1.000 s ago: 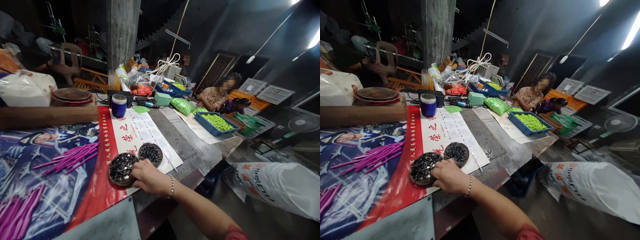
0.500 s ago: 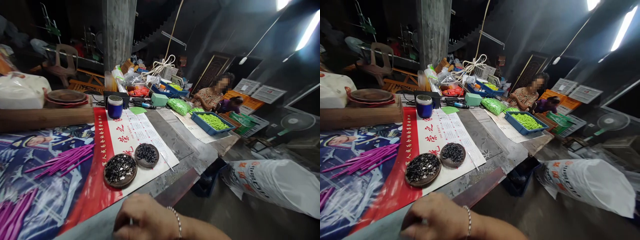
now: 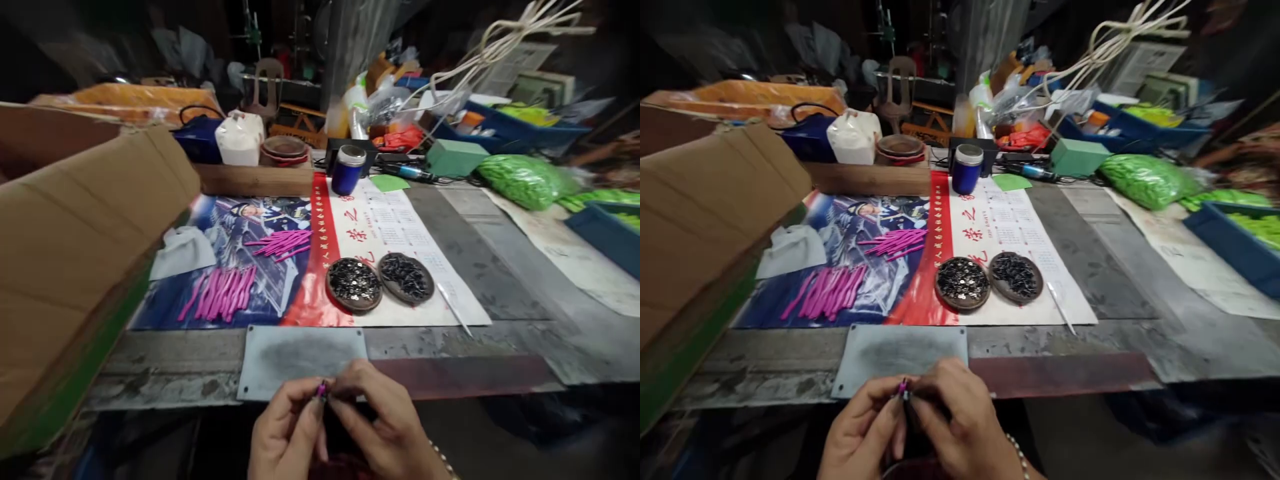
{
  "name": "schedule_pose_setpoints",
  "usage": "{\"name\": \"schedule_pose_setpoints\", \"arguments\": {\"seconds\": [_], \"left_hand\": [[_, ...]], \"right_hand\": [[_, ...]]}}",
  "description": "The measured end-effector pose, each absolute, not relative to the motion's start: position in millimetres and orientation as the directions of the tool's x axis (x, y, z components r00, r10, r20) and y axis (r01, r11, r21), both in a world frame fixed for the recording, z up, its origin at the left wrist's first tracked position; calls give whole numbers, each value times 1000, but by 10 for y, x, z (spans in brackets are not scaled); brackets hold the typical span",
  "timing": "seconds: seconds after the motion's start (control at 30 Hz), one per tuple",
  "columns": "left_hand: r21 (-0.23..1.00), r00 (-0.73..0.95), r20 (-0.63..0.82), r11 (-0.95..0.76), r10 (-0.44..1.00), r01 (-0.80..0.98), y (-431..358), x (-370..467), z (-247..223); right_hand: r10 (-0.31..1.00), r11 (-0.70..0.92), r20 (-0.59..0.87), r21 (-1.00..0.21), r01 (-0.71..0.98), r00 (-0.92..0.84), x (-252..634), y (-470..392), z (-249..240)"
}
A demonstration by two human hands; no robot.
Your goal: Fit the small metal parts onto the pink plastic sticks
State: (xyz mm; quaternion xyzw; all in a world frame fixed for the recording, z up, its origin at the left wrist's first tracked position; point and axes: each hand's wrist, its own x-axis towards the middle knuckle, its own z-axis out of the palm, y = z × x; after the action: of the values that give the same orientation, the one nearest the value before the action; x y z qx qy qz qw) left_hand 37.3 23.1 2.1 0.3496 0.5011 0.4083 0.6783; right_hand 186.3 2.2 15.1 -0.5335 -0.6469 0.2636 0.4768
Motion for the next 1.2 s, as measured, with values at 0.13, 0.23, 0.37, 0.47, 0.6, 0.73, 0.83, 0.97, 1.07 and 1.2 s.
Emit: {"name": "schedule_pose_setpoints", "arguments": {"seconds": [0.13,0.23,0.37,0.47,0.6,0.73,0.83,0.97,1.07,1.2], "left_hand": [[807,269,-450,517,851,-286,281,320,-49],[692,331,-535,627,778,-357,354,317,-33],[577,410,-585,714,700,-396,403,341,27],[570,415,-586,718,696,-399,395,350,31],[575,399,-586,709,705,-408,361,370,-12],[618,351,-563,663,748,-422,328,400,-61],[669,290,-529,602,797,-436,301,409,-106],[713,270,-489,558,830,-425,258,401,-180],[717,283,-471,550,835,-428,230,397,-213],[721,307,-438,534,845,-441,208,402,-204]], "right_hand": [[869,403,494,-731,550,19,1802,69,25],[748,505,663,-538,675,-30,1807,107,-70],[686,551,718,-408,728,-117,1872,100,-138],[708,537,696,-418,733,-122,1900,78,-156],[773,463,633,-529,712,-32,1878,76,-131],[876,314,471,-716,623,100,1813,68,-63],[894,250,411,-789,562,179,1752,48,-32],[891,251,409,-806,536,197,1689,41,-28],[895,253,405,-808,532,189,1671,56,-37],[886,265,412,-825,500,211,1659,78,-56]]}}
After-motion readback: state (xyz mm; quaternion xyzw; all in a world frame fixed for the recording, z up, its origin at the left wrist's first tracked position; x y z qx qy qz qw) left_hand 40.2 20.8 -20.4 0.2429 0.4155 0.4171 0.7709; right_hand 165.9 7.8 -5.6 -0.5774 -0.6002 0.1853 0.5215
